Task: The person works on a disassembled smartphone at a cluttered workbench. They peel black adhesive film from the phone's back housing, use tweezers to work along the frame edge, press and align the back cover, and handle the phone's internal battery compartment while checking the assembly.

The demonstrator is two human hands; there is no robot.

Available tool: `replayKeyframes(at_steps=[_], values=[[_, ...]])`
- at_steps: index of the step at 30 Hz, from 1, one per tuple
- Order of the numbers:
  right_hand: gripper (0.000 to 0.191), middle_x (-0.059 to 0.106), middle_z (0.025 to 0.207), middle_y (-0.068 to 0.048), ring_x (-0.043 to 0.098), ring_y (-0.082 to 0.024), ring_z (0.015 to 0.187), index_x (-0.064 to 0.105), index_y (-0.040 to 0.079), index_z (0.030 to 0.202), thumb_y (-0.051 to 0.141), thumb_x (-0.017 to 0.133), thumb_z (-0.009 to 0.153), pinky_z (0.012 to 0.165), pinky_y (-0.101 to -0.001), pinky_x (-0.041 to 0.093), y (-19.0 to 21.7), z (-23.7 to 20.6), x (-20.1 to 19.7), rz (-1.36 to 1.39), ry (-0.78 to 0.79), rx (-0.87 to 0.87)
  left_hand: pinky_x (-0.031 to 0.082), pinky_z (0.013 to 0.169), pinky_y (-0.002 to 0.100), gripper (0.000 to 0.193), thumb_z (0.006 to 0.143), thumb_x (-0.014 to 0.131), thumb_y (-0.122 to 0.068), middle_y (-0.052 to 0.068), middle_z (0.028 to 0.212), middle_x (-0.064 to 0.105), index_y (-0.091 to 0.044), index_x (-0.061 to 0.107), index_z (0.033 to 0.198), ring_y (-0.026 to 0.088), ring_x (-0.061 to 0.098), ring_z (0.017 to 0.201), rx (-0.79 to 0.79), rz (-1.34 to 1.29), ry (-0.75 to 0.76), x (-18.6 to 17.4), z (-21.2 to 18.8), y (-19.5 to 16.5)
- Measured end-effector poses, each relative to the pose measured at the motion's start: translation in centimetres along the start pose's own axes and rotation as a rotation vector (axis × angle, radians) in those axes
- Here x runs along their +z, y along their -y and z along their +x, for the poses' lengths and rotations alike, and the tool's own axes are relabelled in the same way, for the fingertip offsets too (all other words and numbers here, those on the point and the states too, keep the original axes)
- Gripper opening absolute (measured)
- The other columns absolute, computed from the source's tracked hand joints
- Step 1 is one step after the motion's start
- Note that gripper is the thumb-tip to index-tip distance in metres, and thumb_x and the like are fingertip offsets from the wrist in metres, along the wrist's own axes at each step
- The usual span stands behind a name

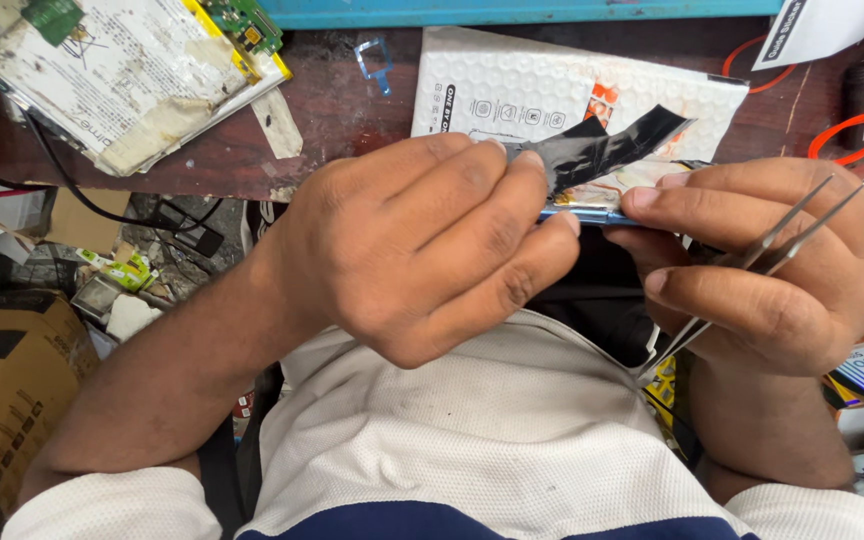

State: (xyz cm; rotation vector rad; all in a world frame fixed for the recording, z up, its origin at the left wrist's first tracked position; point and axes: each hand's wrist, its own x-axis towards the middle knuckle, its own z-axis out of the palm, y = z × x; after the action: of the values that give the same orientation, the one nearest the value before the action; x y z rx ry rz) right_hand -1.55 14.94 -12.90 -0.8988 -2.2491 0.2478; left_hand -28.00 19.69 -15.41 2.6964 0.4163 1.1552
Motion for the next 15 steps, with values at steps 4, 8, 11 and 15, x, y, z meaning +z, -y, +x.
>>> replayKeyframes(at_steps=[4,8,11,15], values=[[0.025,0.074,0.093,-0.013,0.072,-0.029,0.085,0.057,0.01,0.091,0.009,0.082,0.09,0.072,-0.0349,0.056,1.3,-1.3,0.0,0.078,-0.171,0.329,0.057,0.076,0.034,0.018,0.094,0.065,0.0,0.018,0.108,0.065,0.003,0.06,0.112,0.026,0.068,0.092,-0.033,-0.09,-0.057,0.1,0.3,0.9],[0.019,0.074,0.098,-0.012,0.071,-0.029,0.09,0.059,0.01,0.096,0.015,0.077,0.095,0.077,-0.0364,0.056,1.7,-1.6,-0.3,0.058,-0.288,0.409,0.056,0.076,0.035,0.021,0.093,0.067,-0.001,0.014,0.106,0.065,0.0,0.06,0.113,0.024,0.066,0.091,-0.067,-0.069,-0.068,0.2,1.1,1.6],[0.015,0.074,0.102,-0.011,0.071,-0.029,0.095,0.06,0.011,0.101,0.02,0.073,0.099,0.08,-0.0376,0.057,1.1,-0.8,-1.4,0.0,-0.155,0.356,0.056,0.078,0.034,0.023,0.094,0.067,-0.001,0.011,0.105,0.063,-0.002,0.061,0.117,0.021,0.065,0.093,-0.062,-0.014,-0.07,0.6,1.9,2.1],[0.016,0.074,0.105,-0.01,0.07,-0.029,0.097,0.06,0.012,0.103,0.022,0.072,0.1,0.083,-0.0388,0.056,0.1,1.2,-1.5,-0.044,-0.029,0.242,0.055,0.076,0.033,0.024,0.096,0.07,-0.004,0.008,0.105,0.062,-0.005,0.061,0.118,0.02,0.063,0.091,-0.055,-0.018,-0.062,0.8,2.4,3.0]])
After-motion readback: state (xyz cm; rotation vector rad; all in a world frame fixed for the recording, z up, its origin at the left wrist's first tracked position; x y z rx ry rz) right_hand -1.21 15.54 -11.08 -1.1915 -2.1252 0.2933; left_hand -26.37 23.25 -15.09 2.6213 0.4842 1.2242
